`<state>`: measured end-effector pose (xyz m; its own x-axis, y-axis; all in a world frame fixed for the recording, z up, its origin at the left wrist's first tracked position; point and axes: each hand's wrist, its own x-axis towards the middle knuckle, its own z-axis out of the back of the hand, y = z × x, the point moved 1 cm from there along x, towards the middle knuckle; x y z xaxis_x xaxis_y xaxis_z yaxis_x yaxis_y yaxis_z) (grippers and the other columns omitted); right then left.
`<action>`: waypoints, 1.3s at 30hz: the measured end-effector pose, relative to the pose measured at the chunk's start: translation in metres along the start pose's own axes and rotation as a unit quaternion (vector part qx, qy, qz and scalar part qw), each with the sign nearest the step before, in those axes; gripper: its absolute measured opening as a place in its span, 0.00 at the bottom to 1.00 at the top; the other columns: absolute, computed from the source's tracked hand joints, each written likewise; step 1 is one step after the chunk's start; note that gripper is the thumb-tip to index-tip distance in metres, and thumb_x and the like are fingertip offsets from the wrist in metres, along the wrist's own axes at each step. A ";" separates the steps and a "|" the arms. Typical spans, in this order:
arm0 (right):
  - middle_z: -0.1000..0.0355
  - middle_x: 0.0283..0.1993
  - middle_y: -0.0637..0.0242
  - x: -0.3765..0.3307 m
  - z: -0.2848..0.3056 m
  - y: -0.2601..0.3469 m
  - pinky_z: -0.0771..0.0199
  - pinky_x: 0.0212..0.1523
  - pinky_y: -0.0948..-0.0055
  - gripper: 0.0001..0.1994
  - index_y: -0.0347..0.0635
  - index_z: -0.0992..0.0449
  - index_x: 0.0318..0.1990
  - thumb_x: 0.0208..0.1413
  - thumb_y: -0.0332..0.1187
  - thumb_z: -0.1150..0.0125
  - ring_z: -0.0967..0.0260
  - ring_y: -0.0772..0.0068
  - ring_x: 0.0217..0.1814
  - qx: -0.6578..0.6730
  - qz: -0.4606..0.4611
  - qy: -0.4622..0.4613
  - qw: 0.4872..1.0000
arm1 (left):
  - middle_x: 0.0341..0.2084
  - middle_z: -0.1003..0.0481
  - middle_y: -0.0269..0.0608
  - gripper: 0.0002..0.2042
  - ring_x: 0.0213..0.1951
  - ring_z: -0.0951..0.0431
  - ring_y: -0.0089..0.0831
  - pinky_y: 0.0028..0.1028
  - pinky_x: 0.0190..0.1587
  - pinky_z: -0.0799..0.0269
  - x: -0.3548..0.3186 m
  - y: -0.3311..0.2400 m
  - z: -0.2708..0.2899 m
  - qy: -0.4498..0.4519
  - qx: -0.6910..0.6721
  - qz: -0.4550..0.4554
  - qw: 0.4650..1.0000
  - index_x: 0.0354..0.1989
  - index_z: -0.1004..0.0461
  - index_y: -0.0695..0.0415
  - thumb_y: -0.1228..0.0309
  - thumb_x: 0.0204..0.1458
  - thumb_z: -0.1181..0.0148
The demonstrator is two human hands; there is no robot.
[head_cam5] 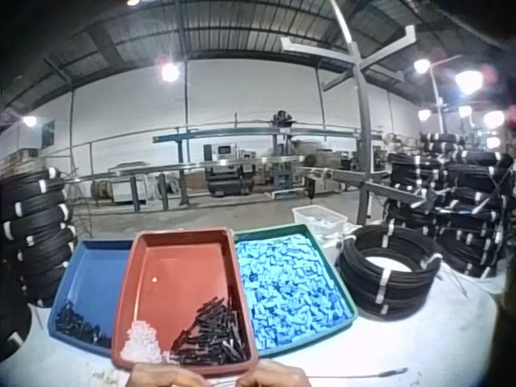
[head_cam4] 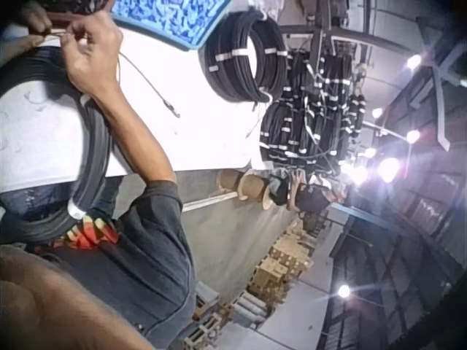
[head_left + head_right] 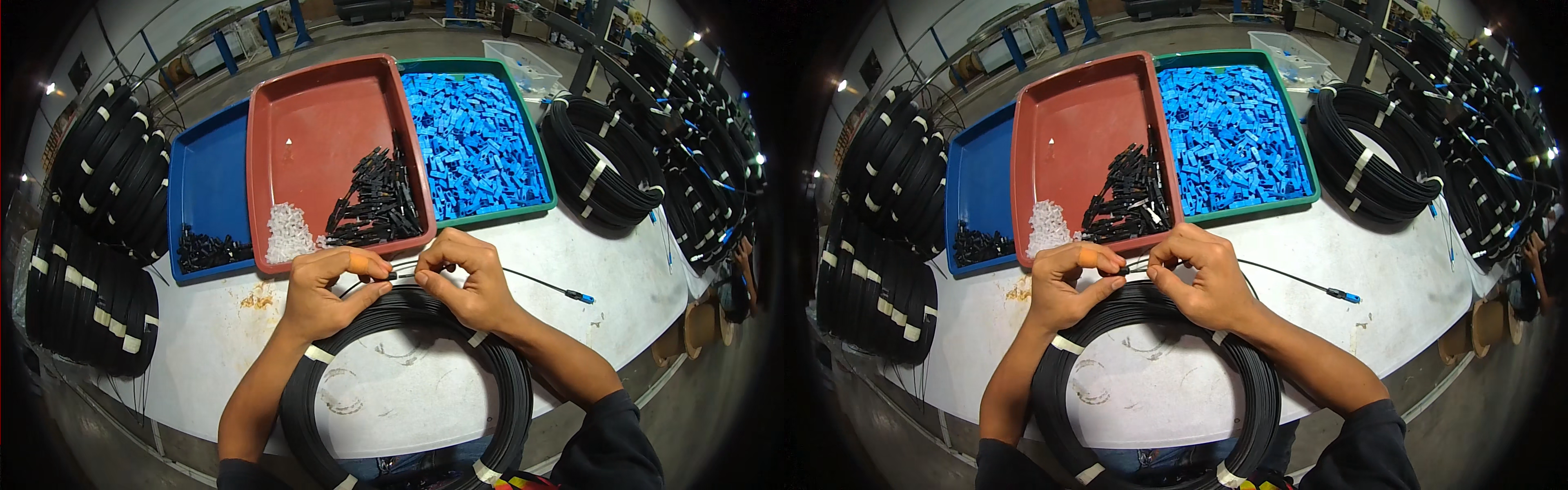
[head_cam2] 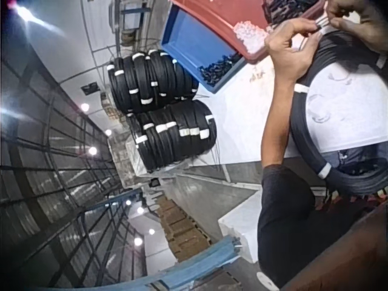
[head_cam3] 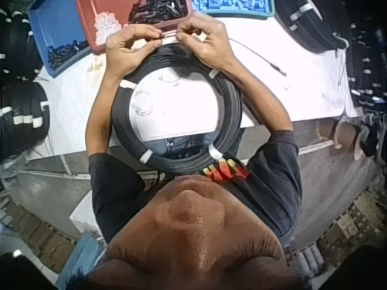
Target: The person attaches connector components from trays onto the ends of coiled cables by hand and stacks the assembled cables on the table.
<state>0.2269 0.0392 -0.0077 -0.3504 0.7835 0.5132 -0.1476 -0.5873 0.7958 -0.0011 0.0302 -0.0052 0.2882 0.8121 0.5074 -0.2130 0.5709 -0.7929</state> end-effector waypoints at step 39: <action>0.28 0.27 0.64 -0.007 -0.006 0.009 0.30 0.26 0.67 0.14 0.39 0.17 0.40 0.43 0.20 0.25 0.30 0.66 0.27 -0.132 0.105 -0.039 0.985 | 0.33 0.16 0.43 0.09 0.37 0.14 0.33 0.28 0.41 0.18 0.005 -0.007 -0.001 0.023 0.043 -0.082 0.995 0.30 0.17 0.61 0.76 0.42 0.22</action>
<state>0.2227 0.0277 -0.0063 -0.3287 0.6463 0.6886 -0.3185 -0.7623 0.5634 0.0031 0.0306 0.0026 0.3672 0.7024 0.6098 -0.2384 0.7048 -0.6682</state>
